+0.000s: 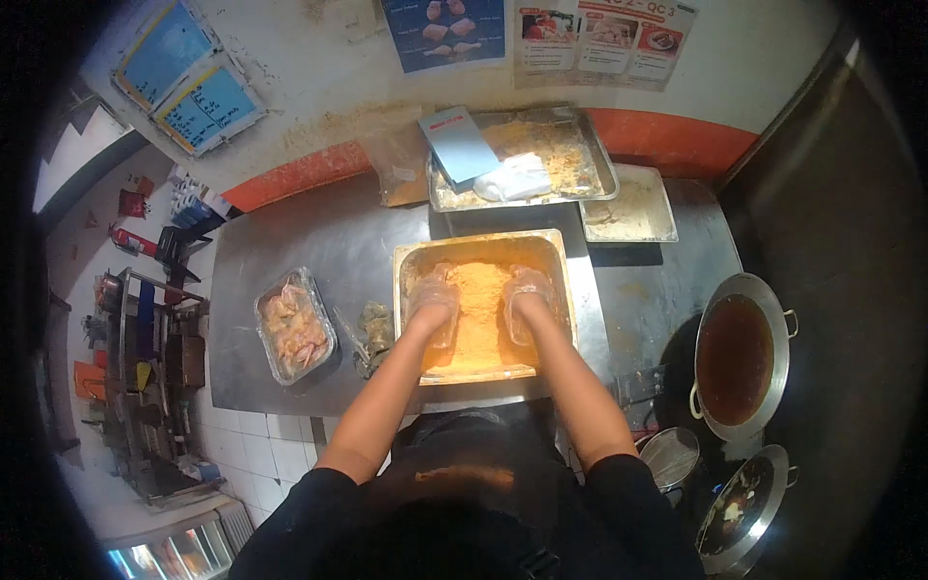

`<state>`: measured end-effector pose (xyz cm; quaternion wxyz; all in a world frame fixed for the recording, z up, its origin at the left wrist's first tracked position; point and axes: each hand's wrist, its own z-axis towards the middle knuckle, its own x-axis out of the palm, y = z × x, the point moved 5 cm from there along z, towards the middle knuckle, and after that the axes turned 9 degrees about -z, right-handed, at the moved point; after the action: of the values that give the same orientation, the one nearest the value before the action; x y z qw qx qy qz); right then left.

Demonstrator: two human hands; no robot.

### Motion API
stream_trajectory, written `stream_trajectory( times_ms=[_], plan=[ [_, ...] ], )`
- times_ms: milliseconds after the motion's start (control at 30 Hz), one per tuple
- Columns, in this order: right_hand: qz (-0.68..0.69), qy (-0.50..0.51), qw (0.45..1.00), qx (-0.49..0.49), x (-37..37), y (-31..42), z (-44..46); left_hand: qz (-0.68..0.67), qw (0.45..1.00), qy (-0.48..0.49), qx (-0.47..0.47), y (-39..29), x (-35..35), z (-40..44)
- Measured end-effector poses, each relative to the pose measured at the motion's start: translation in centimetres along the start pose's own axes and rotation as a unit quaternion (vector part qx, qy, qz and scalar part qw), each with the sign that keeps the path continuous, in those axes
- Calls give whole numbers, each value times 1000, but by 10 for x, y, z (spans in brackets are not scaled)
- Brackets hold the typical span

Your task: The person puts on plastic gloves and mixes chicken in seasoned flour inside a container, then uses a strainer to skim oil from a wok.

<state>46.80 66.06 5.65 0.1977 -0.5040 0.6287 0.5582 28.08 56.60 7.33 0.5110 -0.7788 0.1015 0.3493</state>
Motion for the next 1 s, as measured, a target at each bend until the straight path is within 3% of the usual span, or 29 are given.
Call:
stream_trajectory(
  times_ms=[33,67,133,200,267,300,367,400,467,500,567,600,633,667,700,767,867,900,1000],
  plan=[
    [-240,-18,970,-26,13,-12,20,113,992,39,45,3,5,5],
    [-240,-14,970,-26,23,-20,17,223,968,78,90,5,12,4],
    [-365,78,920,-117,49,-23,2,229,962,131,67,-4,9,-20],
    [-319,138,927,-142,65,-19,-18,234,954,182,43,-4,16,-35],
    [-269,200,928,-161,69,-5,-45,214,913,345,26,9,41,-50],
    [-228,237,928,-177,64,8,-59,214,913,347,26,10,45,-53],
    [-103,287,936,-178,82,3,-58,269,865,402,134,7,57,-64],
    [-103,287,936,-179,74,10,-61,269,865,401,134,15,59,-61],
    [24,289,955,-61,50,18,-66,45,943,317,89,29,52,-47],
    [66,286,956,-22,42,18,-64,45,944,315,89,33,47,-45],
    [-91,88,981,-147,17,14,-49,-55,982,163,79,35,25,-43],
    [-90,92,981,-146,12,18,-49,-89,987,111,75,34,16,-46],
    [-69,43,996,-39,-4,15,-49,109,979,132,109,15,7,-56],
    [-48,-10,997,67,-16,9,-50,302,932,146,139,0,1,-62],
    [-47,-11,997,64,-8,4,-46,303,932,142,139,-8,0,-68],
    [-191,139,972,-20,34,-8,-41,387,873,278,98,-7,17,-88],
    [-276,190,939,-74,28,24,-71,376,874,305,37,15,39,-80],
    [-325,234,910,-112,61,7,-64,377,873,306,38,8,35,-82],
    [-281,229,923,-131,57,2,-61,352,901,253,2,-17,13,-86]
  ],
)
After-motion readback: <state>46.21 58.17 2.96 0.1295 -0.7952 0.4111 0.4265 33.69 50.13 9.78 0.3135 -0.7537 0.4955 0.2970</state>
